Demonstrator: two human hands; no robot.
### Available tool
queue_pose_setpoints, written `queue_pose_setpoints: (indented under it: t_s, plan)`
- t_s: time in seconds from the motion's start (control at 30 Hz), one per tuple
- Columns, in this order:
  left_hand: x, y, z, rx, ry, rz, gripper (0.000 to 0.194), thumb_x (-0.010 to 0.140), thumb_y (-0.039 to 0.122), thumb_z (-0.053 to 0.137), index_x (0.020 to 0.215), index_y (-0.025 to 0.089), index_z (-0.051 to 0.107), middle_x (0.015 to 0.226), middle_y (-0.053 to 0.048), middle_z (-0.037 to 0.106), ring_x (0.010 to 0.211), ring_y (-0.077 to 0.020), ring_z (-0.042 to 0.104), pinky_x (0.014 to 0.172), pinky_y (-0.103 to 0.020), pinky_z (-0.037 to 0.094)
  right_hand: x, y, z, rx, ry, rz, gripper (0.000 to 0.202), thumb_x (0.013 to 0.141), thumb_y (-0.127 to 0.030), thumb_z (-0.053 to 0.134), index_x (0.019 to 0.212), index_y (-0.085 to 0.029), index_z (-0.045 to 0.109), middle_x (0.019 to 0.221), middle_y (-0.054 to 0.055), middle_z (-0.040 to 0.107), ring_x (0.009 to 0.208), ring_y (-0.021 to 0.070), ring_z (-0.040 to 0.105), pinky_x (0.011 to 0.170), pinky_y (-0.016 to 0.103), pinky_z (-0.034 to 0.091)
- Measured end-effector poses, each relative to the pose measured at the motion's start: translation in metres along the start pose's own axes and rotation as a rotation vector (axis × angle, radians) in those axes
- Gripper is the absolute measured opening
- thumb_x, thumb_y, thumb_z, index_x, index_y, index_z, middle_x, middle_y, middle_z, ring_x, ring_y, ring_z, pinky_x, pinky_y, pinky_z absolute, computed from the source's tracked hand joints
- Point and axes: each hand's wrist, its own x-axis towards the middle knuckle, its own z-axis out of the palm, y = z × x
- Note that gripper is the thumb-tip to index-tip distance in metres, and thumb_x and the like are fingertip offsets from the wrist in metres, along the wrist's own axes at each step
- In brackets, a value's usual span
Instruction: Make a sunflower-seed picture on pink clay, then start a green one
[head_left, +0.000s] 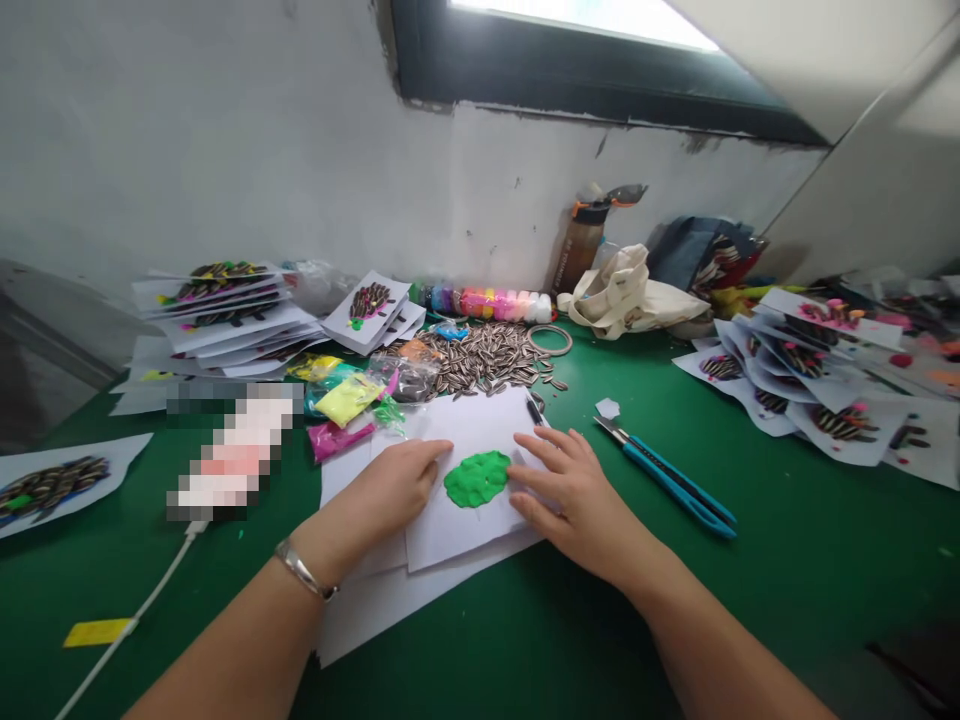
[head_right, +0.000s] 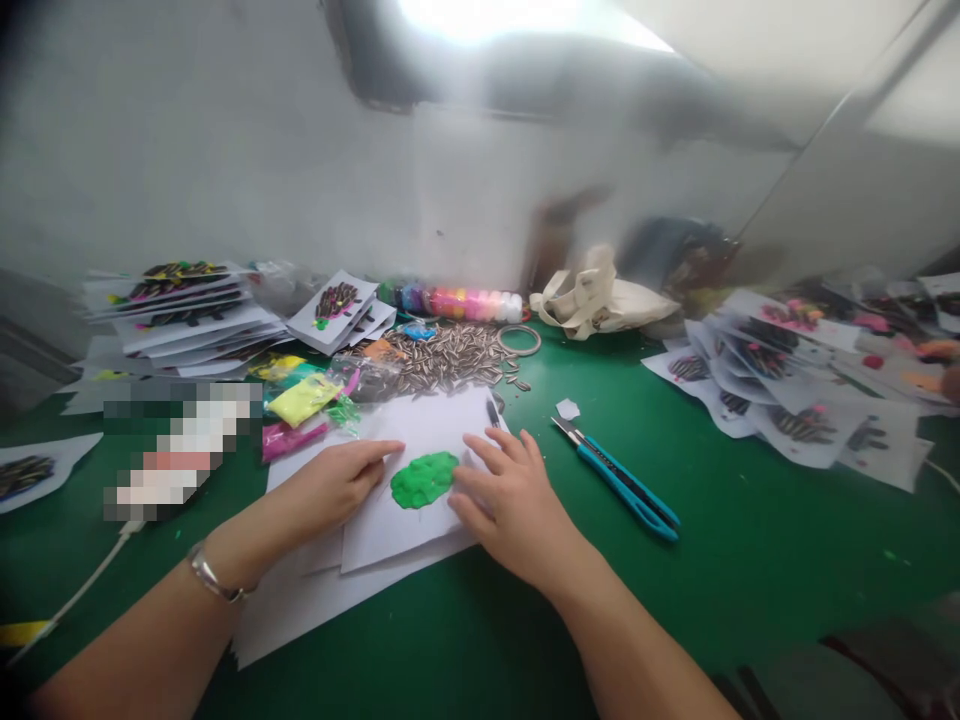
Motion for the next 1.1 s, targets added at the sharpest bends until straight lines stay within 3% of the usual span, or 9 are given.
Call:
queue_pose_setpoints:
  t_s: [0.23, 0.37, 0.5, 0.67, 0.87, 1.1]
  plan:
    - [-0.002, 0.001, 0.002, 0.046, -0.003, 0.018, 0.043, 0.093, 0.018, 0.035, 0.129, 0.016, 0.059, 0.125, -0.011, 0.066, 0.114, -0.0248, 0.061, 0.099, -0.037, 0.045, 0.004, 0.002, 0.006, 0.017, -0.011, -0.022, 0.026, 0.093, -0.038, 0.052, 0.113, -0.03, 0.067, 0.139, 0.002, 0.056, 0.131, 0.0312, 0.042, 0.11, 0.063, 0.023]
    - [-0.007, -0.003, 0.008, 0.026, 0.023, 0.037, 0.044, 0.094, 0.019, 0.035, 0.133, 0.016, 0.055, 0.117, -0.012, 0.066, 0.106, -0.0247, 0.062, 0.093, -0.037, 0.047, 0.005, 0.004, 0.008, 0.011, 0.034, 0.039, 0.033, 0.094, -0.039, 0.051, 0.122, -0.028, 0.063, 0.142, 0.006, 0.053, 0.132, 0.0321, 0.041, 0.109, 0.063, 0.025]
    - [-0.012, -0.004, 0.015, 0.035, 0.05, 0.055, 0.044, 0.094, 0.016, 0.033, 0.131, 0.015, 0.056, 0.101, -0.012, 0.065, 0.092, -0.0247, 0.061, 0.084, -0.037, 0.049, 0.007, 0.003, 0.008, -0.015, -0.047, 0.044, 0.032, 0.093, -0.04, 0.052, 0.121, -0.03, 0.064, 0.141, 0.004, 0.054, 0.133, 0.0324, 0.04, 0.109, 0.065, 0.023]
    - [-0.014, -0.006, 0.018, 0.004, 0.059, 0.095, 0.043, 0.093, 0.014, 0.033, 0.128, 0.014, 0.057, 0.101, -0.011, 0.062, 0.093, -0.024, 0.058, 0.085, -0.037, 0.047, 0.016, 0.0, -0.001, -0.084, -0.051, 0.065, 0.038, 0.094, -0.045, 0.048, 0.126, -0.029, 0.06, 0.149, 0.005, 0.045, 0.136, 0.0347, 0.035, 0.109, 0.066, 0.021]
    - [-0.013, -0.01, 0.017, -0.046, 0.044, 0.098, 0.041, 0.095, 0.016, 0.033, 0.127, 0.016, 0.058, 0.103, -0.01, 0.062, 0.093, -0.0232, 0.058, 0.087, -0.037, 0.047, 0.029, 0.0, -0.011, -0.105, -0.174, -0.032, 0.036, 0.095, -0.049, 0.047, 0.12, -0.03, 0.065, 0.147, 0.004, 0.047, 0.138, 0.0343, 0.033, 0.111, 0.066, 0.015]
    - [-0.015, -0.007, 0.016, -0.069, 0.043, 0.101, 0.039, 0.095, 0.015, 0.034, 0.125, 0.019, 0.059, 0.1, -0.009, 0.062, 0.095, -0.0231, 0.058, 0.085, -0.035, 0.047, 0.03, 0.0, -0.009, -0.07, -0.162, -0.043, 0.039, 0.095, -0.051, 0.044, 0.127, -0.033, 0.06, 0.149, 0.005, 0.045, 0.139, 0.0345, 0.033, 0.11, 0.067, 0.018]
